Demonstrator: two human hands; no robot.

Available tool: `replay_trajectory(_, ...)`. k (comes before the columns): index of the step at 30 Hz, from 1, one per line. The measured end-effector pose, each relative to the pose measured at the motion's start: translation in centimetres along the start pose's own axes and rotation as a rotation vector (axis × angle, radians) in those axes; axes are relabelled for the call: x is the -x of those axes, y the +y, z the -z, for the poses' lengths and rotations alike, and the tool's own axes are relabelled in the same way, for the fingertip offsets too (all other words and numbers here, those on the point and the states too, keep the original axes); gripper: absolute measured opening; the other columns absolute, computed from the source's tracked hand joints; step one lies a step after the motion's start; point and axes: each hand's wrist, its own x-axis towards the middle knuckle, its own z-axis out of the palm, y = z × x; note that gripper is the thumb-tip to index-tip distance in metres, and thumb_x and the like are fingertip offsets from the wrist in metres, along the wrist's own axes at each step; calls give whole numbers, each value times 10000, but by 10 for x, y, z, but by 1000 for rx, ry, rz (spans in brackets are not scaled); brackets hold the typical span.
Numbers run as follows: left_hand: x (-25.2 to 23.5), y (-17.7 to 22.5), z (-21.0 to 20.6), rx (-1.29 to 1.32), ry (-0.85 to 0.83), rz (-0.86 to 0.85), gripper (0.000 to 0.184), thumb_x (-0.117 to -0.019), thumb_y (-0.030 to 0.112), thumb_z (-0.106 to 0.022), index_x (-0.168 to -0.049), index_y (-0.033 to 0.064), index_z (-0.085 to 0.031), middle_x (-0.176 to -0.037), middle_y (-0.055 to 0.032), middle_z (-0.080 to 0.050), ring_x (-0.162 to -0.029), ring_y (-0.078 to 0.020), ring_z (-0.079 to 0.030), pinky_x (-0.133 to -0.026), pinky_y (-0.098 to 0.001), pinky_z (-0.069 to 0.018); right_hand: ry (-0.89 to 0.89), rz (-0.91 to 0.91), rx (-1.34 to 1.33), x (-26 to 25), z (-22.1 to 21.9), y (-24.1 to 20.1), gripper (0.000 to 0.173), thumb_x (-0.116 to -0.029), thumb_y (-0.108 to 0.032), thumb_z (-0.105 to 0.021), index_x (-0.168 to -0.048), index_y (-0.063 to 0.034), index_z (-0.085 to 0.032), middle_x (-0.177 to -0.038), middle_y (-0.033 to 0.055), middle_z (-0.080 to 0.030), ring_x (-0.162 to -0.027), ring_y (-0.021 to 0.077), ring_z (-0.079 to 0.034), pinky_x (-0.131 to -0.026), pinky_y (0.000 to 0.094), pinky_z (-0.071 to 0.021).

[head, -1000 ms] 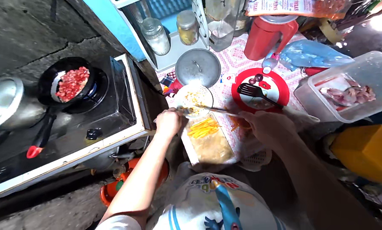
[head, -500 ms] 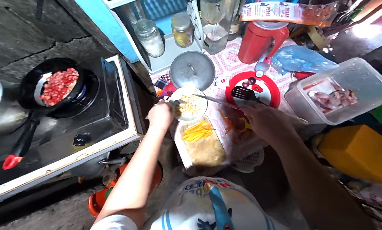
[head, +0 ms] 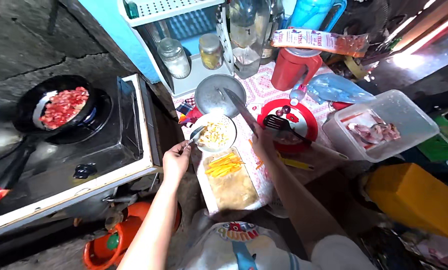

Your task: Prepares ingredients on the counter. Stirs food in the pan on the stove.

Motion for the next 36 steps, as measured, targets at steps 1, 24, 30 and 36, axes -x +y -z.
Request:
replay_trajectory(1, 2, -1, -1, 52, -1, 11, 239, -1027, 149, -605, -1204, 38, -721, -1024, -83, -728, -817, -104, -661, -782, -317, -546, 1, -21, -8, -9, -9, -5, 545, -1052, -100, -522, -1584, -126, -407, -1375, 306, -558, -1262, 453, -576, -1063, 551, -477)
replay_trajectory(24, 17, -16, 0, 217, 20, 14, 231, -1004, 104, -619, -1193, 13, -715, -1008, -40, -731, -754, -4, -631, -704, -193, -524, 193, 217, -116, 13, 18, 24, 483, -1029, -110, -552, -1503, -30, -514, -1290, 267, -647, -1209, 396, -626, -1066, 511, -487)
replay_trajectory(30, 15, -16, -5, 196, 0, 0, 236, -1003, 117, -621, -1191, 9, -713, -1021, -47, -731, -750, -8, -628, -697, -196, -523, -3, 371, -27, 51, 92, 163, 416, -1023, -107, -562, -1424, 2, -589, -1360, 256, -628, -1248, 373, -625, -1081, 499, -491)
replay_trajectory(36, 13, -5, -20, 179, -30, -3, 218, -1000, 116, -637, -1170, 7, -720, -1016, -45, -731, -761, -5, -622, -710, -196, -517, -26, 361, 67, 65, 93, 217, 379, -1007, -60, -568, -1374, 6, -631, -1292, 249, -672, -1226, 429, -625, -1088, 554, -469)
